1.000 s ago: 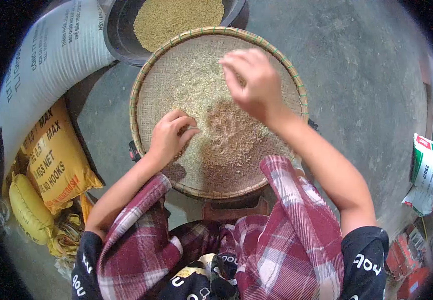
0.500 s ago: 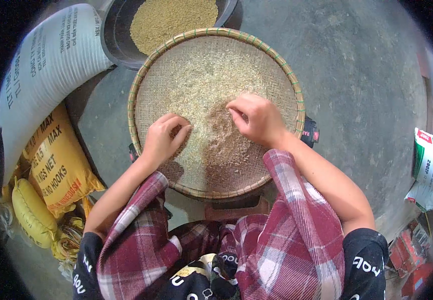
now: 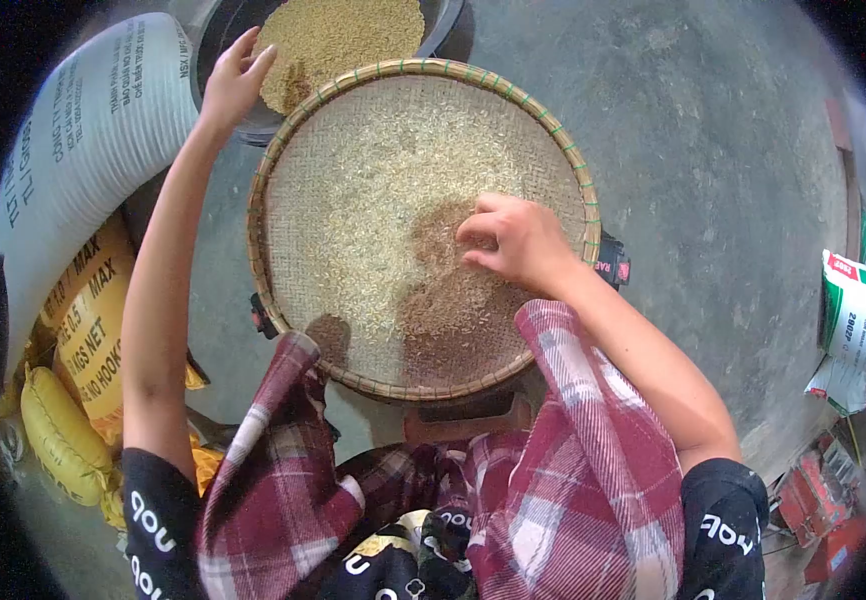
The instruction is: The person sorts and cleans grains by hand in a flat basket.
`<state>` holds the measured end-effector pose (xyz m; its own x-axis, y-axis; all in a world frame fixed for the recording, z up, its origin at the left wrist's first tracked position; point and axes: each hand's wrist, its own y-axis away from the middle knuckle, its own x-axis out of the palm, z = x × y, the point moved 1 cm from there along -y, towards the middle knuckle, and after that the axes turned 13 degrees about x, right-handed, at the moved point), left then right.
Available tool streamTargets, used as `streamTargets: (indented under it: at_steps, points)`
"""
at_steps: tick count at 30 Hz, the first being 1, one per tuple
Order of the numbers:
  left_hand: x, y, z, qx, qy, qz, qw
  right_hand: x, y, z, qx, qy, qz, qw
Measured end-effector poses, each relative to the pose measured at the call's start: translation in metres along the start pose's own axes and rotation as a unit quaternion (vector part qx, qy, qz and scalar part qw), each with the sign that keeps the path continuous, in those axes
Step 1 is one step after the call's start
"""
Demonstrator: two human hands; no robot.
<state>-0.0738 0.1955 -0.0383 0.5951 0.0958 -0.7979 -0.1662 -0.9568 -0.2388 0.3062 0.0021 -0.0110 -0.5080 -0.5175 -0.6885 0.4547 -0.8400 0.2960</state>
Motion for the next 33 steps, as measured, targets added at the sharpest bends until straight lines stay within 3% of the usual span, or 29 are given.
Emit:
streamTargets:
  at_steps: [1,5,8,13,15,17,22,24,30,33]
  points:
    - [-0.006,0.002,-0.012,0.043,-0.098,0.010,0.994,-0.001,-0.001,-0.001,0.000,0.002,0.001,1.000]
    - [-0.004,0.033,-0.058,0.091,-0.068,0.018,0.993,0.002,-0.002,-0.003,0.023,-0.025,0.002,0.999]
    - [-0.002,0.053,-0.090,0.216,-0.123,-0.010,0.969,0.006,-0.004,-0.007,0.028,-0.041,-0.007,0.999]
    - [0.009,0.093,-0.158,0.185,0.000,0.026,0.982,0.004,-0.007,-0.013,0.030,-0.074,0.010,0.997]
    - [0.028,0.118,-0.180,0.207,0.066,0.091,0.972,0.002,-0.008,-0.013,0.042,-0.076,0.027,0.996]
    - [0.037,0.137,-0.206,0.190,0.092,0.213,0.954,0.001,-0.010,-0.013,0.027,-0.068,0.015,0.997]
    - [0.067,0.163,-0.223,0.189,0.123,0.238,0.945,-0.024,-0.019,0.002,0.021,-0.067,-0.001,0.998]
    - [0.071,0.165,-0.223,0.181,0.115,0.237,0.948,-0.042,-0.030,0.017,0.072,-0.086,-0.023,0.993]
    - [0.076,0.166,-0.220,0.154,0.116,0.243,0.951,-0.080,-0.104,0.064,-0.103,-0.079,-0.176,0.976]
    - [0.073,0.166,-0.222,0.146,0.122,0.232,0.954,-0.087,-0.173,0.090,-0.158,-0.134,-0.187,0.960]
